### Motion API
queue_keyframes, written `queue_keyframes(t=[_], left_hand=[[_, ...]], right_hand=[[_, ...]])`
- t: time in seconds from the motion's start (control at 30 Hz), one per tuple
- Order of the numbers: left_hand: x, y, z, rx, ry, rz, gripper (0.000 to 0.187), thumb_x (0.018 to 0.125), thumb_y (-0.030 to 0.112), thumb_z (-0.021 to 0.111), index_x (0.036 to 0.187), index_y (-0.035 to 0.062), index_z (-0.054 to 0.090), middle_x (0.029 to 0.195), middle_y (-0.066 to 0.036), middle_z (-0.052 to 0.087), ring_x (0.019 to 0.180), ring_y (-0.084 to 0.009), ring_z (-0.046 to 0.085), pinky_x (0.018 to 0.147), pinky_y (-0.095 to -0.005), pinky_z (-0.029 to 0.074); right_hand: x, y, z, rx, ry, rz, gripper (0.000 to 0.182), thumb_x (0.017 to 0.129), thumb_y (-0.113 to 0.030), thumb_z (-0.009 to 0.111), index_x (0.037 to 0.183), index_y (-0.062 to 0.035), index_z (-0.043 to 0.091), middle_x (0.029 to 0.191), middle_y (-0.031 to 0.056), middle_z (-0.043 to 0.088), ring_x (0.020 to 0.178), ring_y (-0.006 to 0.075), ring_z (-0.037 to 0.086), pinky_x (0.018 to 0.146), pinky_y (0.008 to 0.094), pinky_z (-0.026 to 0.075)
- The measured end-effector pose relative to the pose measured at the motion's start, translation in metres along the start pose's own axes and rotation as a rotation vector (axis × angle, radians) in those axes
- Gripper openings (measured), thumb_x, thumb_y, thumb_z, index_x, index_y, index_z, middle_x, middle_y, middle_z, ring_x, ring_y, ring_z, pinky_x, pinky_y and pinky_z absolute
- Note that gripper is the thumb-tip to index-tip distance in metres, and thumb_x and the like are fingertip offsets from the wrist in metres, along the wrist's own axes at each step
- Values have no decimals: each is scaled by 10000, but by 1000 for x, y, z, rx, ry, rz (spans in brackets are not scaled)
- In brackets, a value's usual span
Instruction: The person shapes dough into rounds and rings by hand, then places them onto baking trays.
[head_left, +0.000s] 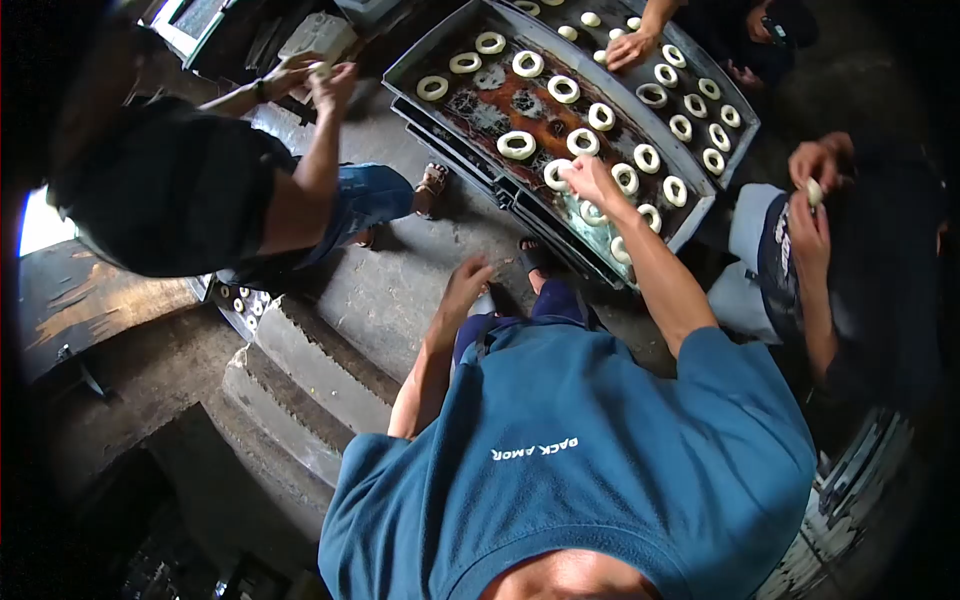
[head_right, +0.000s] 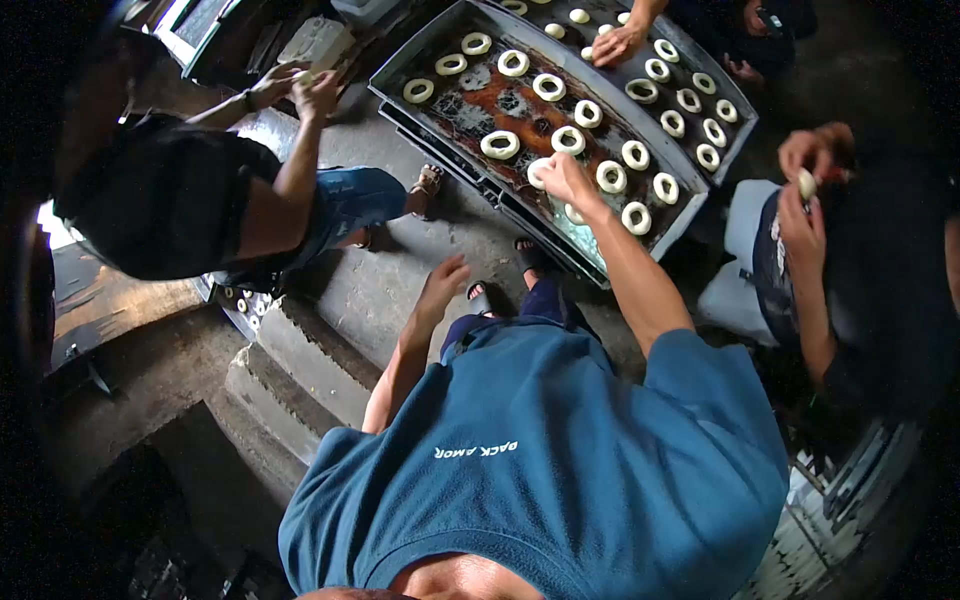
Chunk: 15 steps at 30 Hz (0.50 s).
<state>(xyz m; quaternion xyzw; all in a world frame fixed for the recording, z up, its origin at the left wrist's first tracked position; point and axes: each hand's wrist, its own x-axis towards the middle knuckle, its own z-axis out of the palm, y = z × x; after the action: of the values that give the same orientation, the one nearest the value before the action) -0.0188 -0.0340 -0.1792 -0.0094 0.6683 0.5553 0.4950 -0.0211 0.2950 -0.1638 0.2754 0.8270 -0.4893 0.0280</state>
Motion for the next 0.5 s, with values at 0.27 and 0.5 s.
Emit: queue_keyframes(t=[0.27, 0.5], left_hand=[[-89, -143, -57, 497, 428, -315, 468, 806, 302, 578, 1166, 4, 548, 929, -194, 648, 887, -310, 624, 787, -359, 479], [-124, -126, -11, -59, 447, -609, 415, 872, 259, 562, 1216, 33, 510, 905, -60, 597, 798, -140, 562, 623, -276, 476]], right_hand=[[157, 21, 17, 656, 147, 177, 397, 873, -384, 486, 744, -27, 604, 648, 88, 606, 598, 160, 595, 570, 296, 464], [199, 70, 4, 200, 2, 323, 350, 906, -341, 484, 940, 4, 535, 743, 82, 573, 539, 140, 564, 423, 269, 471]])
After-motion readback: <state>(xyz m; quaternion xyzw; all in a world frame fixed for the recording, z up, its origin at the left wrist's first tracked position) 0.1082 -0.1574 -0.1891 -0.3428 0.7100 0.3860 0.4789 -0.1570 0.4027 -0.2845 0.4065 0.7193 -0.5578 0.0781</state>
